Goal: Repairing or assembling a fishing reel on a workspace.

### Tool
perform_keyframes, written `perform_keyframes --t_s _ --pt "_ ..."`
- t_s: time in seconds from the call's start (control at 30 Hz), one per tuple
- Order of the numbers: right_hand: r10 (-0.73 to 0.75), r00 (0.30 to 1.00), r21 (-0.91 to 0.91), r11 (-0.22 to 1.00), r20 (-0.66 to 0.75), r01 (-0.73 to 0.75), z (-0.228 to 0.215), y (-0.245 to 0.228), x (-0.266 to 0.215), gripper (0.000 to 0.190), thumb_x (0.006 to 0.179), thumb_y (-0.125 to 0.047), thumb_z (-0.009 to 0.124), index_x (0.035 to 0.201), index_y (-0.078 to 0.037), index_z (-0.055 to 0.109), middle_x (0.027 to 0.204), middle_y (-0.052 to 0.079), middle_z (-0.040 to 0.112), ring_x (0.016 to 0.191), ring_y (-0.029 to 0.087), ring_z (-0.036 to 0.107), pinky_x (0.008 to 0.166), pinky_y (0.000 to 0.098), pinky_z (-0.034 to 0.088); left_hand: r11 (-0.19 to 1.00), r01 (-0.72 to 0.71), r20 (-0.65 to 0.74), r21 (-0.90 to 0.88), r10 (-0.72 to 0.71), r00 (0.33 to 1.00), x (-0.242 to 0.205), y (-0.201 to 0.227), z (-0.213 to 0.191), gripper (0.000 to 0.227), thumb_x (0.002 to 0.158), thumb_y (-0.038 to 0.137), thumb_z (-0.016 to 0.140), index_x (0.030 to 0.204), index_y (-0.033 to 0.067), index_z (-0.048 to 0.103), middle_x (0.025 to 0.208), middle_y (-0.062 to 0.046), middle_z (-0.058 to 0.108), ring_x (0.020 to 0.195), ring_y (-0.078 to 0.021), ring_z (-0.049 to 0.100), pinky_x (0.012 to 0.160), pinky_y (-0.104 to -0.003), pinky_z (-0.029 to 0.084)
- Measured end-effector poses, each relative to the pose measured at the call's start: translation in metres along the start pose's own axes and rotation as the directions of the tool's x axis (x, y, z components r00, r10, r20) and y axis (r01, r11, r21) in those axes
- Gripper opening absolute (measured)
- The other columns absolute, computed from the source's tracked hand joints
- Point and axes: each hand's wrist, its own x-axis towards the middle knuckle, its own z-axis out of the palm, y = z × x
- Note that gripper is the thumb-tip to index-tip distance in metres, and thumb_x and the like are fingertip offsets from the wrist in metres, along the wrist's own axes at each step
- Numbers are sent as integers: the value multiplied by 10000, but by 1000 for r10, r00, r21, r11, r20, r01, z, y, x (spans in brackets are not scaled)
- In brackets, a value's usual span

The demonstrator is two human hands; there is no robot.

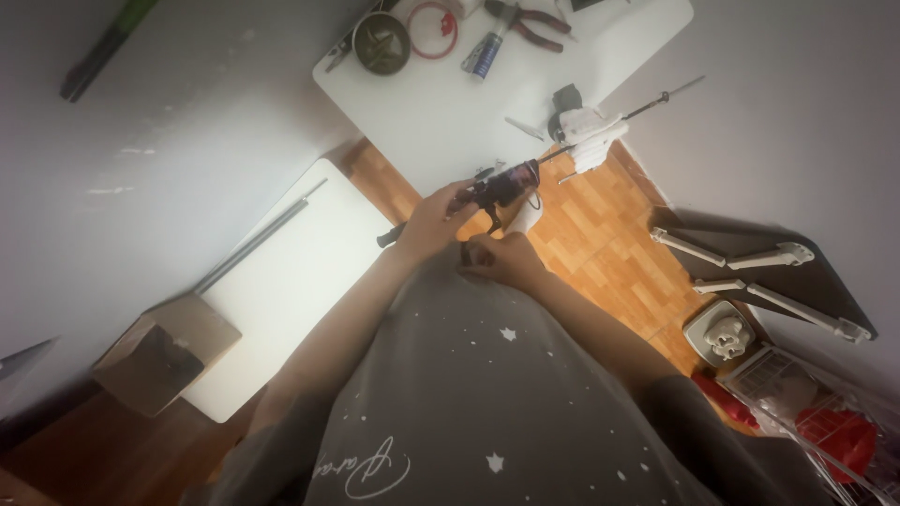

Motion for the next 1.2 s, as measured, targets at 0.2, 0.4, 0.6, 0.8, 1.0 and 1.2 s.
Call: perform_keyframes --t_s 0.2,0.4,0.6,0.8,1.0,1.2 --pt "-45 997 -90 995 -63 40 13 20 0 348 813 -357 847 1061 -182 677 722 -2 705 647 200 715 583 345 552 999 26 2 -22 -26 1000 0 0 -1 506 981 248 645 1447 74 547 1250 -144 715 1090 -248 723 925 -360 563" --pt "-65 992 -299 954 -107 30 24 48 -5 218 839 -268 805 1015 -205 693 756 -6 718 713 234 704 611 404 542 999 38 -5 14 -38 999 2 -4 0 509 984 257 645 1448 77 540 1235 -138 726 1069 -249 730 922 -360 569" --pt "66 988 -246 964 -140 -99 10 28 -4 250 838 -219 776 1085 -188 748 842 56 749 748 262 729 661 405 577 999 -2 7 53 2 1000 3 -14 2 498 988 267 652 1434 72 546 1257 -145 714 1086 -260 725 926 -367 567" --pt "61 967 -148 984 -249 -101 -14 28 -16 189 851 -174 752 1039 -165 774 885 91 760 747 277 731 678 382 579 999 12 15 48 -13 1000 4 -11 0 495 996 267 633 1442 73 542 1270 -147 706 1120 -269 711 946 -379 552" --pt "72 910 35 997 -408 -63 -54 53 -22 128 910 -26 701 1020 -79 739 860 77 737 696 171 717 663 302 555 999 -2 20 42 1 1000 4 -10 0 490 1013 289 640 1438 68 537 1278 -150 691 1143 -261 706 952 -375 551" --pt "-44 916 70 995 -398 78 -96 49 -11 28 924 8 682 946 -5 694 856 103 727 733 161 728 668 278 554 997 20 -100 79 -13 995 3 -16 20 462 969 238 672 1396 81 588 1226 -148 706 1048 -262 727 912 -364 574"
